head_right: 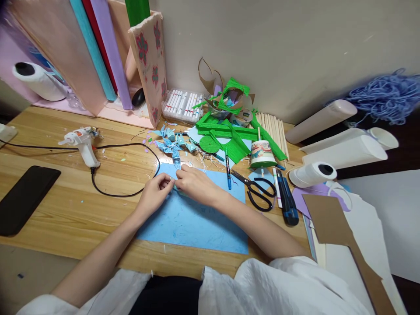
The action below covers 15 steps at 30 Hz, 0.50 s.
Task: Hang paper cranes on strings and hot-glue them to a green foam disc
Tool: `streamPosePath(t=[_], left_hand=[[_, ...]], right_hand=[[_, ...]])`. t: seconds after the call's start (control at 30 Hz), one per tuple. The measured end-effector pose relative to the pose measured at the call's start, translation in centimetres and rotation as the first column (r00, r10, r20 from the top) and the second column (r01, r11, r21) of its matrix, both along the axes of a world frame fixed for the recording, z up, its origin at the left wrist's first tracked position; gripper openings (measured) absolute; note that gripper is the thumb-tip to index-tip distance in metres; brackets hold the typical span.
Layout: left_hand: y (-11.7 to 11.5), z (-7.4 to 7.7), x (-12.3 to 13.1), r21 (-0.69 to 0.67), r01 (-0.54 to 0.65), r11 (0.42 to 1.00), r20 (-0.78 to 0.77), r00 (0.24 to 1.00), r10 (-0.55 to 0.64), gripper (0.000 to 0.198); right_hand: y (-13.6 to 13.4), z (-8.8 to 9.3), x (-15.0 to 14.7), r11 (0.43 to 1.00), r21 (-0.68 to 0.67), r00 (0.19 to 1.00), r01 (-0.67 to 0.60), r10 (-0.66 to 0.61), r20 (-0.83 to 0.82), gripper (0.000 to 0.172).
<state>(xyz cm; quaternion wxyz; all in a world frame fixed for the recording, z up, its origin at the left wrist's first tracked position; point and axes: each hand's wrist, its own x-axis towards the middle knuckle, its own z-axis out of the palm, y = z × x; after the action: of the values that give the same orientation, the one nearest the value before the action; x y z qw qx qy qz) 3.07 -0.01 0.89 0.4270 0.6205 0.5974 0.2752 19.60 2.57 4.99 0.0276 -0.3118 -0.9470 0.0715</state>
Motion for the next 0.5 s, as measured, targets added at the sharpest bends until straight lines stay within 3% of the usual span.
streamPosePath(t=[0.3,0.5], left_hand=[[0.0,0.2,0.0,-0.006,-0.016,1.0,0.013,1.0,0.016,0.018],[0.0,0.2,0.0,-0.003,-0.005,1.0,0.001,1.0,0.005,0.019]], right_hand=[[0.0,0.6,1.0,0.998,-0.053,0.998,-0.023,0.019,-0.063,0.012],[0.1,0.2,0.9,1.0,0.007,0.996,-0.019,0.02,-0.082,0.016]])
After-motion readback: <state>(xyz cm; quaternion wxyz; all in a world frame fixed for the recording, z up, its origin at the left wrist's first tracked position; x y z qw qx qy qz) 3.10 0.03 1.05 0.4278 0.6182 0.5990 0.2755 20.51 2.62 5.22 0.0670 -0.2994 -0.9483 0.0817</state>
